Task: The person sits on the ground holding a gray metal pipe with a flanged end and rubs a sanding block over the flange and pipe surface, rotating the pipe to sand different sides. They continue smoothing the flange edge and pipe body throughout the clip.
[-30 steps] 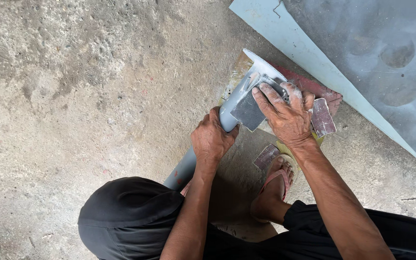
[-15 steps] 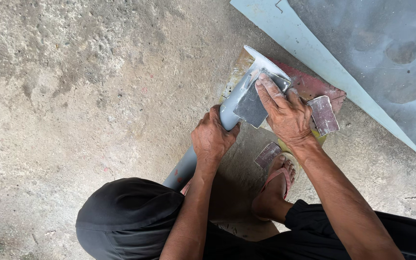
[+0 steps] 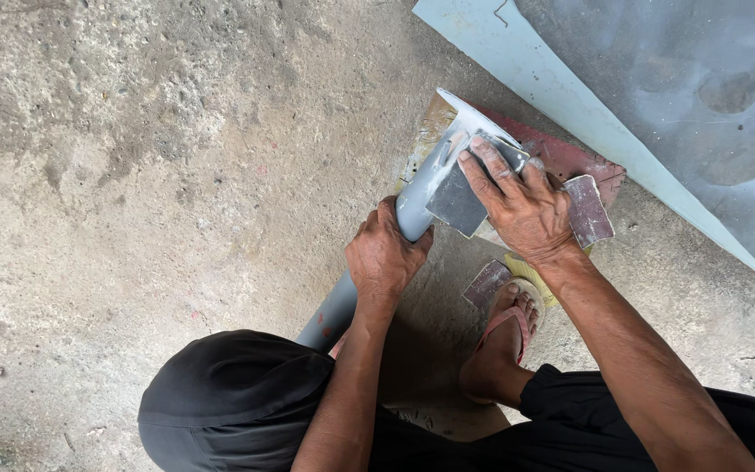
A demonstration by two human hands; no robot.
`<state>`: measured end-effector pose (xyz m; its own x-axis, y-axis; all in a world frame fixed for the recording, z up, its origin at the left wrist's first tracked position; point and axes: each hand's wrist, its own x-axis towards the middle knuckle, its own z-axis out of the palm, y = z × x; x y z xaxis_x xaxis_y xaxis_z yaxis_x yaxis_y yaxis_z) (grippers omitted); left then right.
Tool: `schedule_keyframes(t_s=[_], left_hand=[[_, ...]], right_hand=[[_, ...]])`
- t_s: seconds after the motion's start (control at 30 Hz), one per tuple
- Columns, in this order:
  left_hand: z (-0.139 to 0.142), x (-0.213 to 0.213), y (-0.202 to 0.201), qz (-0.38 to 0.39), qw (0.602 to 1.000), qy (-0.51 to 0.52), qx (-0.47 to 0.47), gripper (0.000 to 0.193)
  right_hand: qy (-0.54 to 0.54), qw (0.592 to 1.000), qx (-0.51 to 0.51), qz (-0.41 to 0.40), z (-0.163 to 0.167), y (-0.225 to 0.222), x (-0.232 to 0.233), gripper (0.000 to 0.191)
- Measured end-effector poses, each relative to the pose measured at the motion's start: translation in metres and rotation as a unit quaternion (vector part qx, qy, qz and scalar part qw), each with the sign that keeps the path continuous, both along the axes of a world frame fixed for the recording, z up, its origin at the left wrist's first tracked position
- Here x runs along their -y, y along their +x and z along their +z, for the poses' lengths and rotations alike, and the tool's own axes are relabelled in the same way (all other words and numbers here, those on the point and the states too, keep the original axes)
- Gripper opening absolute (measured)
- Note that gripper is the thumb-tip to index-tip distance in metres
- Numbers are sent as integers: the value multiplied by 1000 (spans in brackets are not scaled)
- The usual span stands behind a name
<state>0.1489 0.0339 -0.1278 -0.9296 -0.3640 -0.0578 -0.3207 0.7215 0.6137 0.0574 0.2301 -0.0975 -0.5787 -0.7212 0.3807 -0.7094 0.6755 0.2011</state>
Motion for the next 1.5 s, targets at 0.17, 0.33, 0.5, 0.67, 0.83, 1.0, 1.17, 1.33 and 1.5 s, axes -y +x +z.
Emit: schedule_keyframes(t_s=[0.17,0.33,0.5,0.67,0.83,1.0,1.17,1.33,1.5], left_hand=[[0,0,0,-1,1000,-7,14,60],[3,-1,0,-1,1000,2,-15,64],[4,-1,0,9,1000,4,1,62],[6,-3,0,8,1000,1,-15,62],[3,-3,1,10,1000,-5,-21,65],[0,-3,2,3,1000,-12,-23,62],[0,-3,0,-4,1000,-28,7,61],[-1,-3,1,0,999,-17,-32,73],[-2,-3,2,6,999,-27,-44,61]], right_hand=[[-77,995,66,-1,-15,1,10,59],[-49,996,-23,69,-25,-4,5,44],[-129,989,59,32,-29,-7,1,54],[-55,998,19,20,-29,-6,4,42],[-128,991,34,22,-26,-6,3,57],[-108,992,68,-19,-24,-1,11,50],[-181,972,138,55,-29,21,14,59],[-222,969,92,58,-40,14,8,61],[-249,961,122,24,-40,-8,18,64]])
